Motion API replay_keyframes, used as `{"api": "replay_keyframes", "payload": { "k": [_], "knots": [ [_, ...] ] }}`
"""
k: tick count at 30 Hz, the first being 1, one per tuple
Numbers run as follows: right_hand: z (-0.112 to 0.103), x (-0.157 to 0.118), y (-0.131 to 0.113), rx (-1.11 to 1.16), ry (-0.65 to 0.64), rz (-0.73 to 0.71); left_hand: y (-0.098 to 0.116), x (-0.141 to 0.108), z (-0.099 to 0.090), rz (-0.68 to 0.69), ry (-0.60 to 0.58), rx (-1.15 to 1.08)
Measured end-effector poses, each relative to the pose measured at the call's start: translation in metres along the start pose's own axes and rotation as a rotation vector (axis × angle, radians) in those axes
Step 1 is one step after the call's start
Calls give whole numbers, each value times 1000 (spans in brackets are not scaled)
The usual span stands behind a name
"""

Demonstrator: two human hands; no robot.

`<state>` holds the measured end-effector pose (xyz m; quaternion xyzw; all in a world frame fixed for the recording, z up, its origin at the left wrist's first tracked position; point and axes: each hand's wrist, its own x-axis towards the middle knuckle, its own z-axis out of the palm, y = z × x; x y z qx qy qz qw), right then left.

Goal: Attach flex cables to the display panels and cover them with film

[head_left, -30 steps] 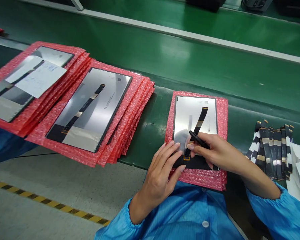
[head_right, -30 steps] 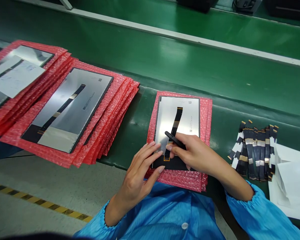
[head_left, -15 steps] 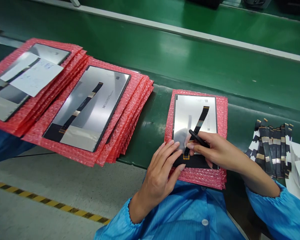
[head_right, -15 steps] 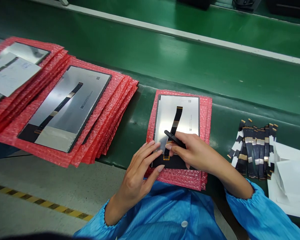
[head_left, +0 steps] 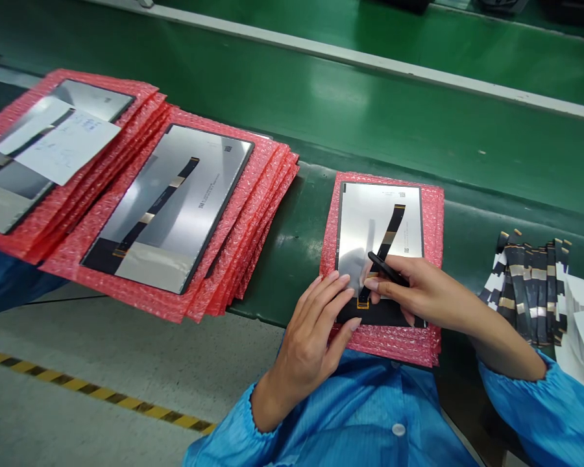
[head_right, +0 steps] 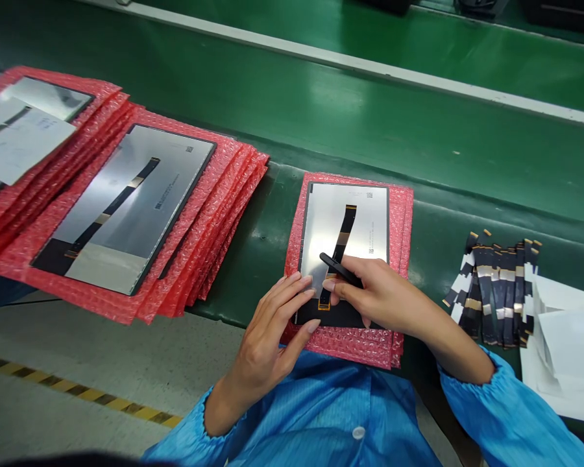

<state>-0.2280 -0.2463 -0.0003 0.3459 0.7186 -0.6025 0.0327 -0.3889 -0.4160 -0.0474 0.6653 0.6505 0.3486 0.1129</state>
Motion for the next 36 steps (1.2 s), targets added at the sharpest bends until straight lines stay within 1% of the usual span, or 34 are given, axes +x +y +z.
{"api": "replay_keyframes", "payload": {
  "k": [3, 9, 16, 19, 22, 25, 28, 29, 32, 36],
  "knots": [
    [0, 1, -2, -1, -7, 8, -1, -1, 1, 30, 9, -12],
    [1, 1, -4, -23, 2, 29, -2, -1, 1, 72, -16, 42],
    [1, 2, -7, -54, -9, 66, -3, 0, 0, 85, -31, 98],
    [1, 2, -6, -71, -24, 68, -4, -1, 0, 75, -40, 137],
    [1, 2, -4, -82, -33, 62, -4, -1, 0, 69, -45, 130],
    [1, 2, -4, -86, -28, 53, -4, -3, 3, 98, 5, 133],
    [1, 2, -5, -76, -22, 48, -5, -7, 6, 185, 117, 191],
    [1, 2, -6, -67, -19, 49, -5, -9, 7, 218, 136, 223],
    [1, 2, -7, -37, -4, 51, -7, -13, 10, 270, 114, 301],
    [1, 3, -7, -25, 5, 39, -8, -15, 11, 273, 94, 336]
  ]
}}
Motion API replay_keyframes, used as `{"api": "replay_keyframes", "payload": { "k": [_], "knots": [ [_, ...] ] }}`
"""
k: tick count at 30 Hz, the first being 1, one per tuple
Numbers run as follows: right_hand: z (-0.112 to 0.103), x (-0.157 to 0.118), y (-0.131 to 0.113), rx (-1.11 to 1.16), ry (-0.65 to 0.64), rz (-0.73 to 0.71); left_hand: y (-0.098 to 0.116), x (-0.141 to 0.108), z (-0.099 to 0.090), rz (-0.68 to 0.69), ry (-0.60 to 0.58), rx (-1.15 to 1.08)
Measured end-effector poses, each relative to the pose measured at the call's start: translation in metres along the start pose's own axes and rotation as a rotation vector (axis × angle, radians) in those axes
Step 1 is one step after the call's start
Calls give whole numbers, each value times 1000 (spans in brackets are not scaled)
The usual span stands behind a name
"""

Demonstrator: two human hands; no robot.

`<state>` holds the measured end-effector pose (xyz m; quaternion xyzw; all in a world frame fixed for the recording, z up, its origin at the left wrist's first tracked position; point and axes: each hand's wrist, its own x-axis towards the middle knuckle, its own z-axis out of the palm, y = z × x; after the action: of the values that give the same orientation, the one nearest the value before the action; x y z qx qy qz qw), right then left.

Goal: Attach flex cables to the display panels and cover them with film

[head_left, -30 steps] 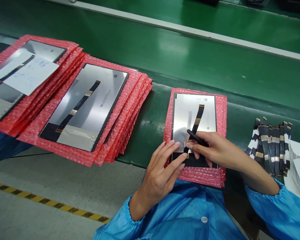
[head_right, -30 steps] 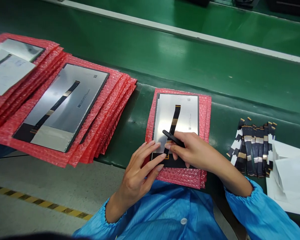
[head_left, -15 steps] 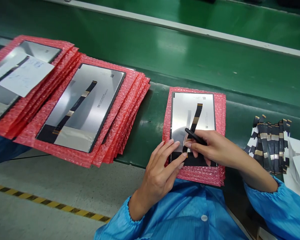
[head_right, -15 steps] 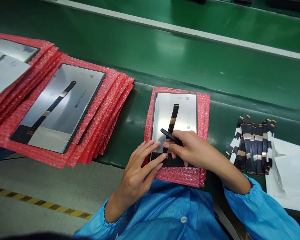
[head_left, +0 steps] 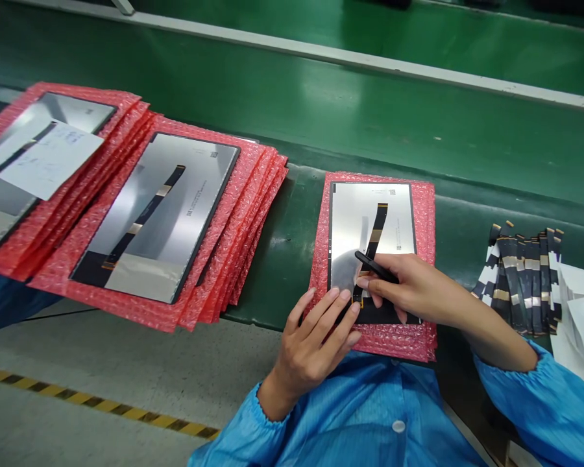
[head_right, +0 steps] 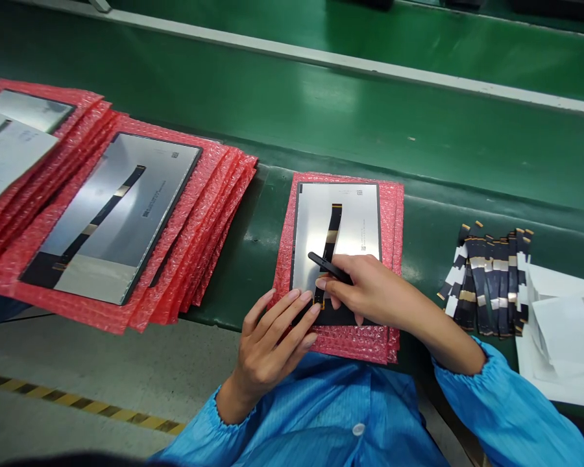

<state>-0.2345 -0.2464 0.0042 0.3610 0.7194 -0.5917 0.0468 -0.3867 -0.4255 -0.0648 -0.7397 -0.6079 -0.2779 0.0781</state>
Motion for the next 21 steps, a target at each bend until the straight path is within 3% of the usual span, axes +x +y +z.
{"api": "replay_keyframes", "payload": {
  "k": [11, 21],
  "knots": [
    [0, -2, -3, -11, 21, -62, 25, -4, 8, -148, -19, 55],
    [2, -4, 3, 108, 119, -57, 29, -4, 11, -182, -20, 73]
  ]
}}
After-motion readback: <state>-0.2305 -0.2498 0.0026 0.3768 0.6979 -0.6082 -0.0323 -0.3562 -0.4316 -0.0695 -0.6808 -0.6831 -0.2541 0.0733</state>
